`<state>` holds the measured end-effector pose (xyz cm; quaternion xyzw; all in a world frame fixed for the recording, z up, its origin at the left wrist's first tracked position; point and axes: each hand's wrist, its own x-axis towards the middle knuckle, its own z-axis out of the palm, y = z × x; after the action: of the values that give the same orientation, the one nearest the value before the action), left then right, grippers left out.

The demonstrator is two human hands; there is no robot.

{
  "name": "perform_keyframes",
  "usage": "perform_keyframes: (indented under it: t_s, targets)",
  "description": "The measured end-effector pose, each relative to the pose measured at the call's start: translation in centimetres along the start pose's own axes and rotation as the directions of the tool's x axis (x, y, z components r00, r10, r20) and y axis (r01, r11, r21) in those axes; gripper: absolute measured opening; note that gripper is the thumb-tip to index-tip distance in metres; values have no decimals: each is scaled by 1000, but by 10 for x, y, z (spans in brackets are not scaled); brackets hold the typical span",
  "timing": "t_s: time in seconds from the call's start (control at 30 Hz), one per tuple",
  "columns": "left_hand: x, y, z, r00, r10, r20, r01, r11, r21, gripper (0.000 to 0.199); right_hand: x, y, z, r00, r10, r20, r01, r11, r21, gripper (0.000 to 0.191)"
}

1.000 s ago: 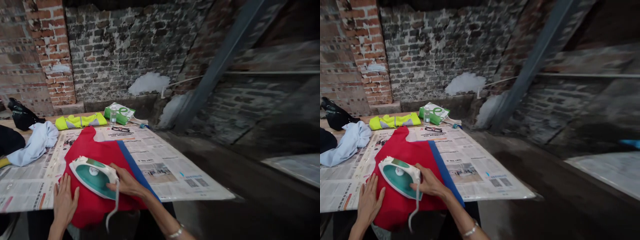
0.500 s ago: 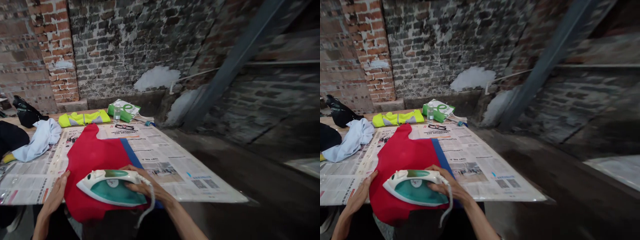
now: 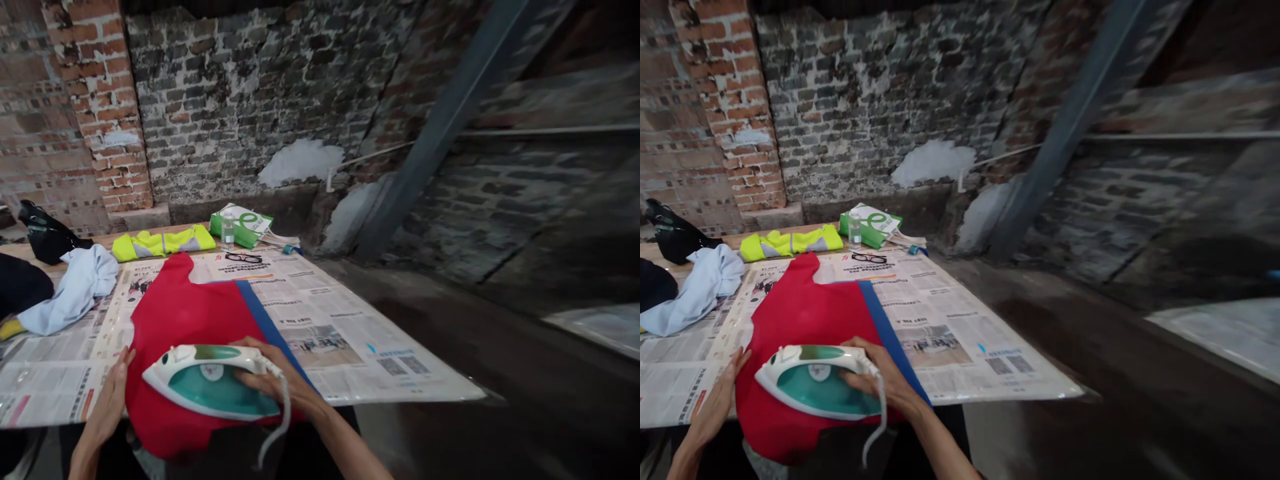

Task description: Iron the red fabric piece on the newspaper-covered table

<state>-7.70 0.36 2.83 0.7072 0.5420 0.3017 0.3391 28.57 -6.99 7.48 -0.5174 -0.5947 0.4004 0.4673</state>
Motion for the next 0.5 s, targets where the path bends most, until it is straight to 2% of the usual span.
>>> perform_keyframes:
  t_s: [0.07, 0.13, 0.23, 0.3, 0.33, 0.4, 0.5]
  targets:
    - [-2, 6, 0, 1000, -28, 6, 28, 999, 34, 74, -7, 5, -15, 989, -1, -146, -9, 998, -65, 32]
    - [-3, 10, -1, 999, -35, 17, 34, 998, 52, 73, -11, 12, -23, 946, 30, -323, -69, 991, -112, 33]
    - [-4, 13, 0, 1000, -6, 3, 6, 997, 82, 68, -7, 21, -19, 813, 69, -578, -180, 974, -137, 37]
    - [-4, 13, 1, 1000, 12, -15, -11, 994, 106, 65, 4, 24, -12, 710, 63, -701, -251, 953, -169, 36]
    - [-5, 13, 1, 1000, 19, -23, -16, 993, 115, 64, 12, 25, -8, 669, 55, -741, -285, 940, -188, 35]
    - [-5, 15, 2, 999, 30, -29, -26, 992, 121, 63, 33, 24, -4, 624, 53, -780, -342, 916, -212, 31]
    - [-6, 17, 2, 999, 38, -26, -35, 992, 124, 61, 71, 24, -4, 612, 77, -787, -386, 898, -213, 26]
